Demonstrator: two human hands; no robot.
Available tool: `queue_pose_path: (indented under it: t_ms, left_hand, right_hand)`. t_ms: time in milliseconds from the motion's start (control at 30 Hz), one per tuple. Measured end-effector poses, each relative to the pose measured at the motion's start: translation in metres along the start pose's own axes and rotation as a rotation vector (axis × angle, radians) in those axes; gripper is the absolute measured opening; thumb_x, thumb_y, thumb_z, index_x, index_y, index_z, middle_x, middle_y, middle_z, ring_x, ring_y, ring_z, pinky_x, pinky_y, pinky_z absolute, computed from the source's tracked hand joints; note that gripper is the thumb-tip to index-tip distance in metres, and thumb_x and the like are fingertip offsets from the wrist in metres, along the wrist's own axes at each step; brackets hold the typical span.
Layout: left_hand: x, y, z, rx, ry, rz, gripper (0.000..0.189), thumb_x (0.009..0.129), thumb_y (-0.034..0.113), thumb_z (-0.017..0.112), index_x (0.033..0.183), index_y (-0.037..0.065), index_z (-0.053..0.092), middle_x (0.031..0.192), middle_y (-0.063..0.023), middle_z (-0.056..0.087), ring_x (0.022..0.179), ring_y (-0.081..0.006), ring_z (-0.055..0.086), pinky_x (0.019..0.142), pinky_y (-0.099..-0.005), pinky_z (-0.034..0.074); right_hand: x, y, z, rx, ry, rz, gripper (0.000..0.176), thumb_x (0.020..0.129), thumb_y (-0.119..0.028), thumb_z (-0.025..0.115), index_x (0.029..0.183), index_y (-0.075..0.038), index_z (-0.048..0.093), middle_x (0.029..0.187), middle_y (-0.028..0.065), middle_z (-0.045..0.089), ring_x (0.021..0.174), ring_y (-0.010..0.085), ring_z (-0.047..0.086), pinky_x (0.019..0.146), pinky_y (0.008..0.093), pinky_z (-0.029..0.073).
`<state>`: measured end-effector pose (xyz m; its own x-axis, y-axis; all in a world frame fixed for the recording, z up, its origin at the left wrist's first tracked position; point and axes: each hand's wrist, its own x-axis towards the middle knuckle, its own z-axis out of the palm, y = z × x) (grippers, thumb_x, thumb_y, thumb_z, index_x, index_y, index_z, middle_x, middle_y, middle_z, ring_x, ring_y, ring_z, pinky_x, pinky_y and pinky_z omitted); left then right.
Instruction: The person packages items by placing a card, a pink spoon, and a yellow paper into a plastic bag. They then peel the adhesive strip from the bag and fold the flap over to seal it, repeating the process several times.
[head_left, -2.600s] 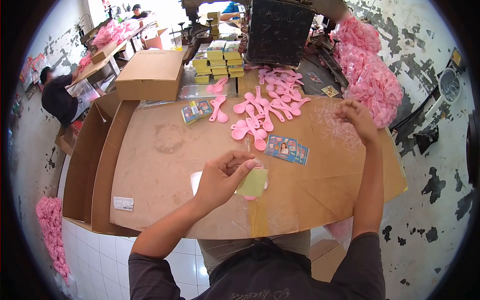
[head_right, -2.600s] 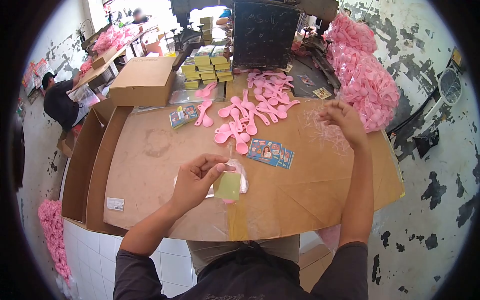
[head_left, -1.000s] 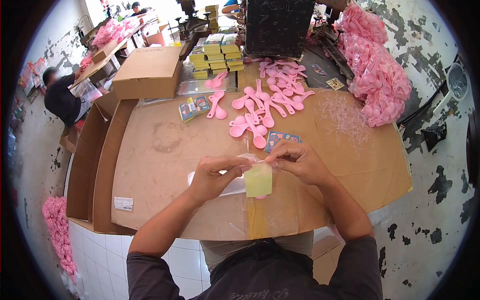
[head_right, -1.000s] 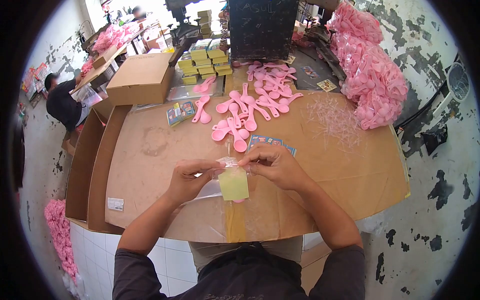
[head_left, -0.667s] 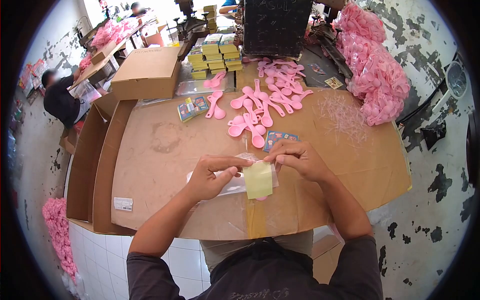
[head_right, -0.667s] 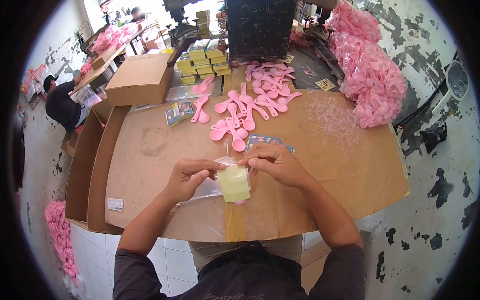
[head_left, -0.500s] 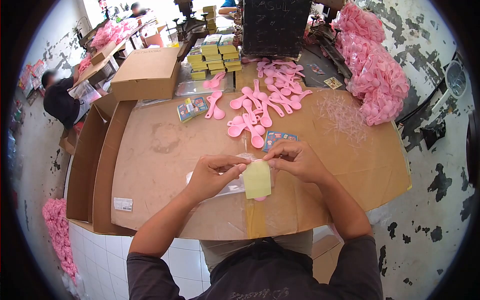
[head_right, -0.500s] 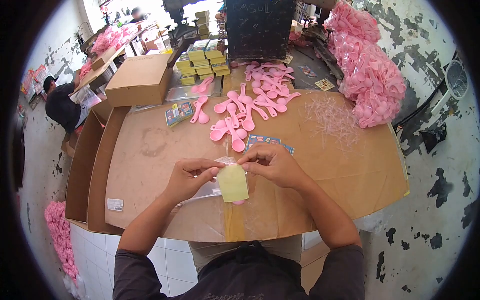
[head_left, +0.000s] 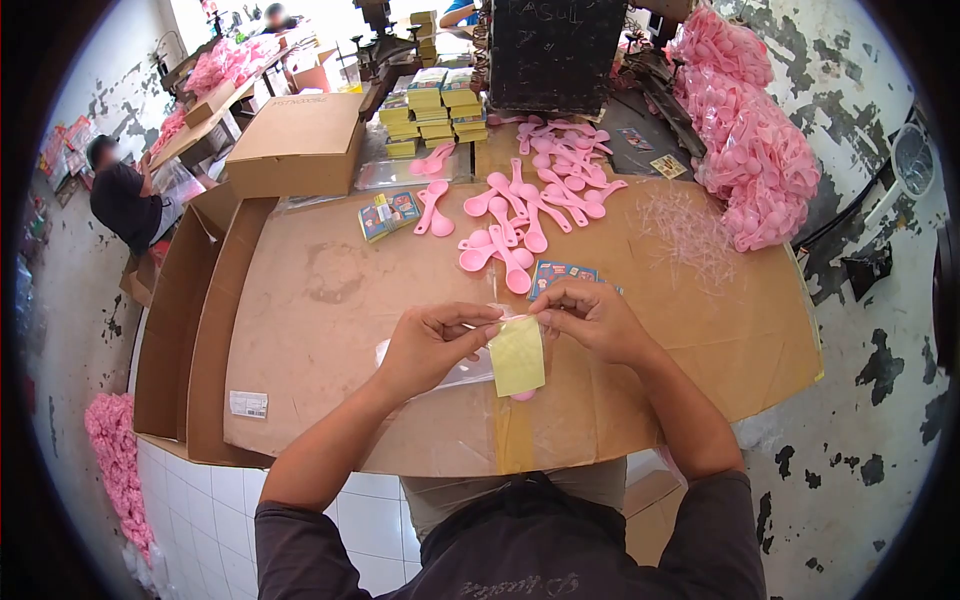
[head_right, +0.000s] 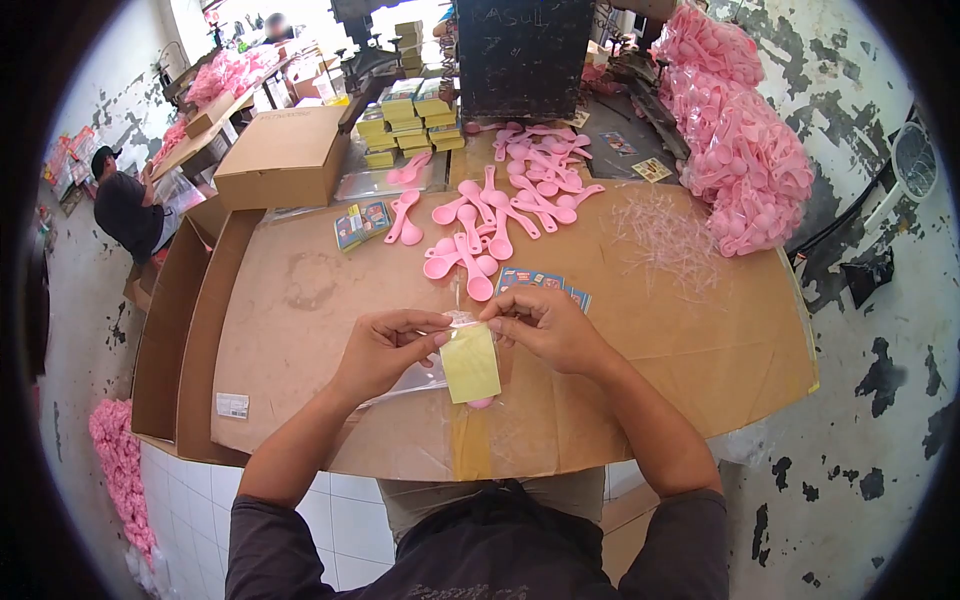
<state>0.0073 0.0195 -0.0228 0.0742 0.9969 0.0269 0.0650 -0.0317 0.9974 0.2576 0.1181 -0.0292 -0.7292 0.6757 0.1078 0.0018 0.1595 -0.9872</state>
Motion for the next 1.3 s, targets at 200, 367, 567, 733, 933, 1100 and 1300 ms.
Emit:
queue_pose_path:
  t_ms: [200, 367, 567, 733, 933, 1100, 1300]
  left_hand:
    - [0.002, -0.001, -0.003, -0.003, 0.05, 0.034, 0.024, 0.096, 0.01, 0.073, 0.118, -0.001, 0.073, 0.102, -0.0077, 0.077, 0.082, -0.0078, 0.071, 0.065, -0.0234, 0.059]
    - [0.005, 0.003, -0.005, -0.113, 0.057, 0.119, 0.033, 0.099, 0.011, 0.07, 0.13, -0.001, 0.066, 0.101, -0.0079, 0.077, 0.082, -0.0113, 0.071, 0.067, -0.0254, 0.06]
    - [-0.001, 0.007, -0.01, -0.076, -0.182, -0.008, 0.025, 0.099, 0.011, 0.069, 0.12, -0.002, 0.065, 0.09, -0.0073, 0.072, 0.08, -0.0135, 0.072, 0.072, -0.0278, 0.06]
    - [0.001, 0.025, -0.08, -0.117, 0.252, 0.181, 0.02, 0.103, 0.015, 0.064, 0.115, -0.001, 0.066, 0.095, -0.0082, 0.072, 0.085, -0.0159, 0.074, 0.074, -0.0296, 0.061]
    - [0.004, 0.046, -0.157, -0.553, 1.012, 0.592, 0.037, 0.107, 0.026, 0.057, 0.134, 0.001, 0.059, 0.118, -0.008, 0.071, 0.104, -0.0176, 0.07, 0.091, -0.0314, 0.057]
    - [0.019, 0.001, -0.134, -0.175, 0.615, 0.242, 0.039, 0.103, 0.026, 0.062, 0.134, 0.003, 0.062, 0.123, -0.0083, 0.07, 0.102, -0.0147, 0.068, 0.084, -0.0319, 0.054]
    - [0.013, -0.012, -0.044, 0.827, 0.135, 0.231, 0.042, 0.084, 0.028, 0.083, 0.118, 0.007, 0.072, 0.106, -0.007, 0.067, 0.089, -0.0213, 0.065, 0.079, -0.035, 0.054]
  right_hand:
    - [-0.002, -0.004, 0.016, 0.097, 0.046, -0.033, 0.026, 0.1, -0.003, 0.065, 0.125, 0.001, 0.064, 0.1, 0.0027, 0.069, 0.089, 0.0087, 0.066, 0.081, 0.0254, 0.053]
    - [-0.004, 0.003, 0.015, 0.079, -0.048, -0.003, 0.033, 0.099, -0.003, 0.067, 0.131, 0.001, 0.061, 0.105, 0.0037, 0.07, 0.094, 0.0098, 0.067, 0.083, 0.0262, 0.054]
    - [0.0, -0.012, 0.009, 0.107, 0.042, -0.063, 0.034, 0.099, -0.006, 0.067, 0.132, 0.0, 0.061, 0.109, 0.0041, 0.071, 0.099, 0.0109, 0.067, 0.086, 0.0278, 0.054]
    - [0.001, -0.011, -0.026, -0.286, 0.239, -0.074, 0.033, 0.098, -0.011, 0.069, 0.13, -0.003, 0.065, 0.108, 0.0054, 0.072, 0.098, 0.013, 0.067, 0.085, 0.0298, 0.053]
    - [0.001, 0.002, -0.046, -0.407, 0.336, -0.016, 0.035, 0.095, -0.014, 0.071, 0.127, -0.002, 0.067, 0.109, 0.0091, 0.072, 0.1, 0.0177, 0.068, 0.085, 0.0329, 0.052]
    - [-0.004, 0.003, -0.051, -0.963, 0.297, -0.116, 0.039, 0.087, -0.018, 0.077, 0.12, 0.0, 0.07, 0.115, 0.0133, 0.065, 0.11, 0.0294, 0.063, 0.095, 0.039, 0.05]
    - [-0.006, 0.005, -0.054, -0.975, 0.282, -0.003, 0.038, 0.084, -0.019, 0.08, 0.116, -0.001, 0.071, 0.114, 0.0136, 0.063, 0.111, 0.0311, 0.061, 0.099, 0.0418, 0.048]
